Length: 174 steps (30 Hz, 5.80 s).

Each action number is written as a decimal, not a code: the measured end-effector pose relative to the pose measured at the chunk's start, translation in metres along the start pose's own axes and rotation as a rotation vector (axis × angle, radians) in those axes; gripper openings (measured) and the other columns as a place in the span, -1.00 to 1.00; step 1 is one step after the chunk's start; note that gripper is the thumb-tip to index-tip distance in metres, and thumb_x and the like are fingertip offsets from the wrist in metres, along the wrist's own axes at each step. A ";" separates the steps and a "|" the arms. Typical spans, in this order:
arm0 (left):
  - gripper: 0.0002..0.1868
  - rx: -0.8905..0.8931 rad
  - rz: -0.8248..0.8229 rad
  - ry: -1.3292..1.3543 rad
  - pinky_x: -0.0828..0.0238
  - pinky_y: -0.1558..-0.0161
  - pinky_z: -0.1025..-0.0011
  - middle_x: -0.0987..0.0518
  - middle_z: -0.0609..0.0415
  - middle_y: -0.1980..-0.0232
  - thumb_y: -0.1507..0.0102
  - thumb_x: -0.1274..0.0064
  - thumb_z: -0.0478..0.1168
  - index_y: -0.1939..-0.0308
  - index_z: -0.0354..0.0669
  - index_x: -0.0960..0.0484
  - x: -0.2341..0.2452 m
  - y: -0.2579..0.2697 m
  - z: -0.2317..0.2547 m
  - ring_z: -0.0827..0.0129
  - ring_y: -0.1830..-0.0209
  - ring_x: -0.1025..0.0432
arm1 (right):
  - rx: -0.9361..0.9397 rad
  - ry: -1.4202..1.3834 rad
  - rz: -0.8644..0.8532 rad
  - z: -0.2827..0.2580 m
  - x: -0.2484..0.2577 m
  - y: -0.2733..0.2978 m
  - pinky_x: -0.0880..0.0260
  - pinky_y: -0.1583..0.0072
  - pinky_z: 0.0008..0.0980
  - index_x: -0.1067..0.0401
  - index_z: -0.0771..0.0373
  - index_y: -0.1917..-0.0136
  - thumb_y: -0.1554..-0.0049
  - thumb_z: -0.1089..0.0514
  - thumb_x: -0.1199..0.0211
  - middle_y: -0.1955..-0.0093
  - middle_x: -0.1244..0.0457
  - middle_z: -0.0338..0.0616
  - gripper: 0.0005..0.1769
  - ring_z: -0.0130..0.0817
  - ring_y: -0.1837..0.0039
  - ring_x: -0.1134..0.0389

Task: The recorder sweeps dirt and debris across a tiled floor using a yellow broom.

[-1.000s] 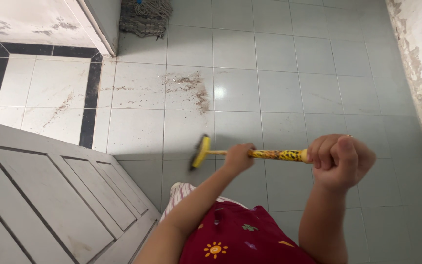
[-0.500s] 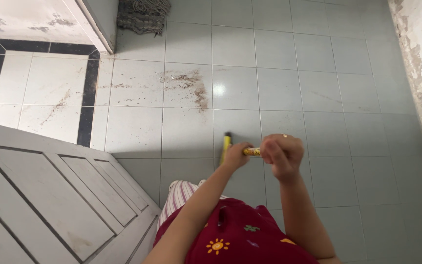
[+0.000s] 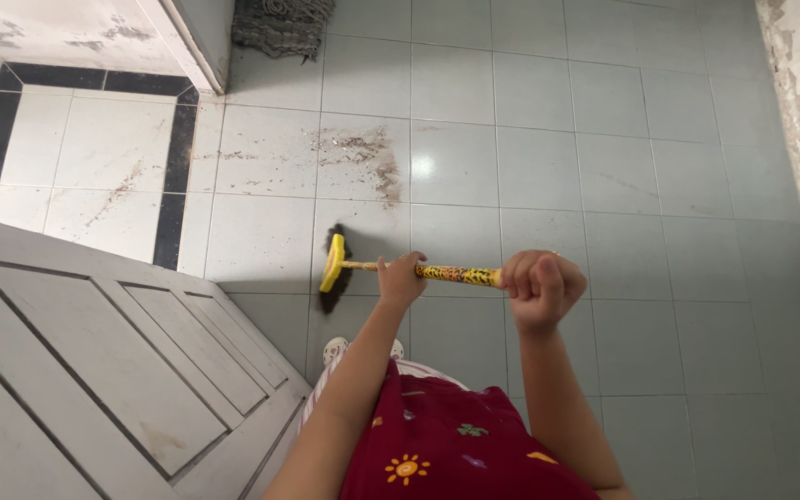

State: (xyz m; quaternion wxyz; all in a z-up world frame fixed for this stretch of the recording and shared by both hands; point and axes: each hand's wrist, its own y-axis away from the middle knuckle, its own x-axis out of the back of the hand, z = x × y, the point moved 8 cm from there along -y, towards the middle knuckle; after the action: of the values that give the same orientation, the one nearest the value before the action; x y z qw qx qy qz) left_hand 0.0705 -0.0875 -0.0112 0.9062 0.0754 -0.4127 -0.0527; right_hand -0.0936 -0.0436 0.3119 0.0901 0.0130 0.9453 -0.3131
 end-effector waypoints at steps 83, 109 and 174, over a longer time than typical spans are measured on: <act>-0.61 -0.187 -0.200 0.000 0.02 -0.48 0.03 -0.70 0.10 0.24 -0.12 -0.18 -0.15 -0.05 0.20 -0.63 0.054 -0.151 0.108 0.22 0.12 -0.59 | 0.133 0.116 0.054 0.002 -0.022 -0.184 -0.05 0.47 -0.40 0.02 0.09 0.42 -0.44 0.13 0.10 0.60 0.05 -0.24 -0.45 -0.53 0.61 0.12; -0.66 0.052 0.001 -0.075 0.03 -0.45 -0.05 -0.70 0.10 0.17 -0.08 -0.17 -0.23 0.05 0.16 -0.64 0.075 -0.189 0.031 0.20 0.11 -0.58 | -0.020 -0.171 0.055 0.099 0.007 -0.184 -0.12 0.41 -0.36 0.00 0.15 0.44 -0.40 0.13 0.10 0.55 0.04 -0.24 -0.46 -0.49 0.51 0.08; -0.51 -0.162 -0.117 -0.070 -0.14 -0.41 0.12 -0.69 0.03 0.35 -0.10 -0.10 -0.22 -0.13 0.23 -0.57 0.076 -0.193 0.089 0.14 0.21 -0.58 | 0.012 -0.042 0.091 0.059 0.009 -0.224 -0.06 0.50 -0.46 0.01 0.15 0.45 -0.32 0.26 0.09 0.58 0.06 -0.27 -0.52 -0.53 0.56 0.07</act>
State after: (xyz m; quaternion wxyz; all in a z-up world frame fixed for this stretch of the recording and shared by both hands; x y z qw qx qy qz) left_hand 0.0467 -0.2974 0.0684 0.8898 0.0240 -0.4332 -0.1415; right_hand -0.1106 -0.2591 0.3959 0.1238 0.0499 0.9398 -0.3146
